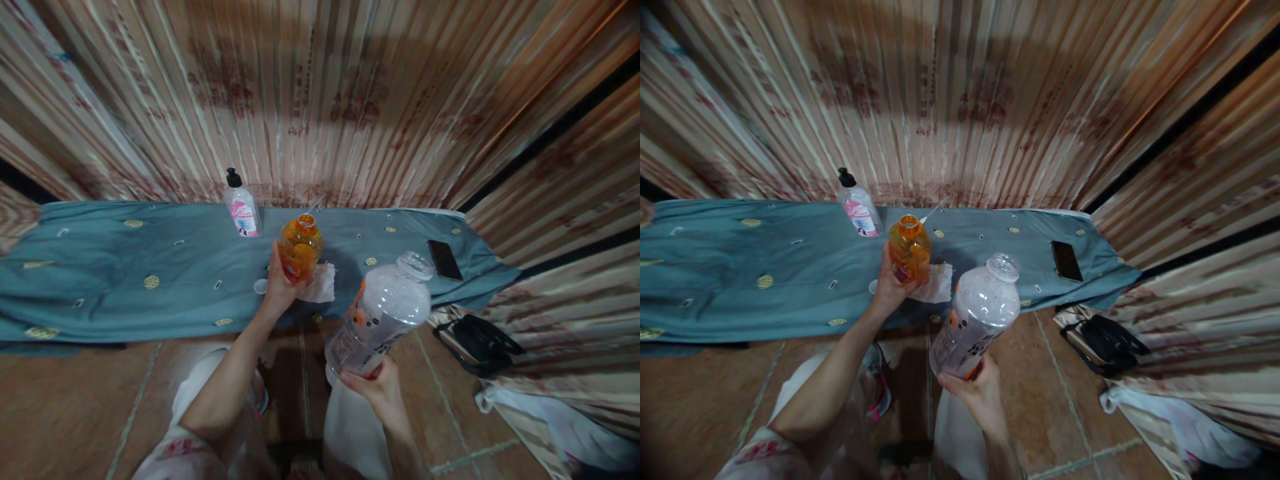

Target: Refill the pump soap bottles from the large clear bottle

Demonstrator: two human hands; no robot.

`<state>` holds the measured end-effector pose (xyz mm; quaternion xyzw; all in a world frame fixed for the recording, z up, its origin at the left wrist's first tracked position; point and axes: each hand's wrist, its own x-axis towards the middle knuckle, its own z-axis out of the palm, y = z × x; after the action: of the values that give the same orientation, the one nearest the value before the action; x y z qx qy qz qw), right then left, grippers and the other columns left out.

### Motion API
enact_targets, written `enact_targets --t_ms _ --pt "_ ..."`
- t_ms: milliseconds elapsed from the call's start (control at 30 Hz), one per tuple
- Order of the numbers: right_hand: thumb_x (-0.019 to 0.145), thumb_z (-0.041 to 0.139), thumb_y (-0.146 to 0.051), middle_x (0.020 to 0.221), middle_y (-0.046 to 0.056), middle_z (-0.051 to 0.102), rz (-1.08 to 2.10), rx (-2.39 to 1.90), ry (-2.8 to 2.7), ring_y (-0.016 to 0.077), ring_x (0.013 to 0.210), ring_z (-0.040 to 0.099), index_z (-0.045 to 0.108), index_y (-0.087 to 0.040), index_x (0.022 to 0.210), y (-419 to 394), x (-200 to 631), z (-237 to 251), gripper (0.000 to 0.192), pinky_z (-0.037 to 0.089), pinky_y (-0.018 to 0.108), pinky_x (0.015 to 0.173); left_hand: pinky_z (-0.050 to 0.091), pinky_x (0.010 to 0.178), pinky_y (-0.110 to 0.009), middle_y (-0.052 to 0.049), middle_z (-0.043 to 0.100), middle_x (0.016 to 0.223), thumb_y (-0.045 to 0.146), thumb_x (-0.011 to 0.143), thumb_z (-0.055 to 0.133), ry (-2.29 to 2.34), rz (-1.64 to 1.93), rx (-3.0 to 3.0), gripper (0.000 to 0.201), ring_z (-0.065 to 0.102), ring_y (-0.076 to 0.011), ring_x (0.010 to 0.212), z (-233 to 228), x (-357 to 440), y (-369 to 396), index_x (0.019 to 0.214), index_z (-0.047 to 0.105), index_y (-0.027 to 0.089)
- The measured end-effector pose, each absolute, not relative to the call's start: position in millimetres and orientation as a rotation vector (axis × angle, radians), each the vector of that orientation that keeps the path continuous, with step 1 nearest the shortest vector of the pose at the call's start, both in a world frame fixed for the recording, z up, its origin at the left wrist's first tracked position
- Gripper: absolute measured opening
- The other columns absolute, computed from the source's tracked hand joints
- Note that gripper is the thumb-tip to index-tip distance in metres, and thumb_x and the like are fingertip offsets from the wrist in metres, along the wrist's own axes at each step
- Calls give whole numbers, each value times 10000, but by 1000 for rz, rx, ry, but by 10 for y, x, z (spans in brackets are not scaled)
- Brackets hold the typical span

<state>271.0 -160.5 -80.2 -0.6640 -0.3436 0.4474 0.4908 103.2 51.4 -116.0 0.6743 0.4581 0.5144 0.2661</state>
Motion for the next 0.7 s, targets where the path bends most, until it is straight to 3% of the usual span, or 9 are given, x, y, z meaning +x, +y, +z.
enact_targets --t_ms 167,267,333,433,533,600,700 --pt "483 854 -434 875 92 741 1107 -1601 -887 268 828 695 651 -167 976 -1625 2705 -827 597 559 411 788 247 1168 -530 -192 226 1563 368 547 868 1280 1387 1696 1218 253 -331 1446 -1079 945 458 1502 130 208" --pt "483 852 -439 903 108 739 1123 -1600 -915 280 867 691 636 -156 1014 -1632 2678 -797 639 557 425 810 231 1171 -513 -143 215 1579 438 661 800 1286 1455 1633 1082 219 -298 1462 -816 860 357 1500 140 265" --pt "470 854 -442 927 116 736 1128 -1537 -904 285 882 690 625 -154 1019 -1630 2636 -755 661 556 427 825 241 1164 -512 -130 278 1555 465 677 788 1203 1519 1644 1013 248 -298 1450 -568 835 197 1483 206 274" --pt "444 867 -405 970 111 731 1136 -1410 -879 282 904 688 607 -162 1026 -1635 2539 -672 683 555 422 850 309 1135 -492 -120 487 1417 522 723 737 854 1389 1606 867 427 -292 1352 -244 911 -213 1441 323 269" --pt "500 852 -309 1072 98 709 1209 -1311 -927 269 972 677 579 -174 1112 -1678 2435 -583 684 541 418 899 386 1089 -480 -145 538 1358 586 613 793 597 1089 1521 1021 488 -330 1293 -118 1082 -682 1447 330 222" --pt "527 838 -245 1152 96 681 1236 -1270 -966 265 1041 657 560 -182 1172 -1726 2388 -545 706 523 415 940 399 1078 -476 -151 556 1330 550 508 859 655 1082 1490 1125 512 -347 1257 -120 1178 -912 1438 337 189" --pt "509 852 -210 1219 99 651 1290 -1186 -949 269 1119 623 542 -190 1237 -1794 2381 -573 792 490 427 998 423 1052 -451 -133 591 1278 430 539 864 767 1108 1434 1042 567 -315 1183 -128 1234 -1085 1410 351 176"
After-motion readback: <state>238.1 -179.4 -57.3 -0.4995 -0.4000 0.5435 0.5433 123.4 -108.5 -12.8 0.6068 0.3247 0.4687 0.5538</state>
